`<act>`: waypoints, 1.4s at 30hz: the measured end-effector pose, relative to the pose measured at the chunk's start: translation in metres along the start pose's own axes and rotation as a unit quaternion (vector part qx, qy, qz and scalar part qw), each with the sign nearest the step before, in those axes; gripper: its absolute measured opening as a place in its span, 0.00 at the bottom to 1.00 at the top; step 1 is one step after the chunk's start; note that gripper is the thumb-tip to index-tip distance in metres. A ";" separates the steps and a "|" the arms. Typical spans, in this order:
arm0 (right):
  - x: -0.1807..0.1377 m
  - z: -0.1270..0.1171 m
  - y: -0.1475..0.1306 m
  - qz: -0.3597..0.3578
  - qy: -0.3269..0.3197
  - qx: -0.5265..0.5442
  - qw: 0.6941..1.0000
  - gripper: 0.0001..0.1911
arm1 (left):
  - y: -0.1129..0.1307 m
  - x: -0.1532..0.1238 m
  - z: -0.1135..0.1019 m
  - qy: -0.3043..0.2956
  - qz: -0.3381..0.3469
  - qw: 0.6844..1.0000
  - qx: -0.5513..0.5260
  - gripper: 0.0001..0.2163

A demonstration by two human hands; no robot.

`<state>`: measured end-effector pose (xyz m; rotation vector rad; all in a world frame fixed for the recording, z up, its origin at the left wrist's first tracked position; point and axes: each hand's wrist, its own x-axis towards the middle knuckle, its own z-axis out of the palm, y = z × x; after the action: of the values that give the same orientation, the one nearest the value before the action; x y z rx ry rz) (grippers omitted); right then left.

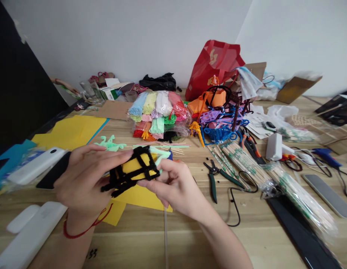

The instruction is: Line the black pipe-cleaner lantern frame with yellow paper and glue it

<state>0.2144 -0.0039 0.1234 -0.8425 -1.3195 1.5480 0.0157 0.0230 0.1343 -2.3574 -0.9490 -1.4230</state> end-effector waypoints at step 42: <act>0.002 -0.012 0.005 -0.187 -0.006 -0.237 0.953 0.15 | 0.017 -0.006 -0.007 0.026 -0.124 0.983 -0.136 0.17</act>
<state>0.2233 0.0025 0.1169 -0.8073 -1.7788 0.9531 0.0197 0.0045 0.1353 -2.4416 -1.1312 -1.8041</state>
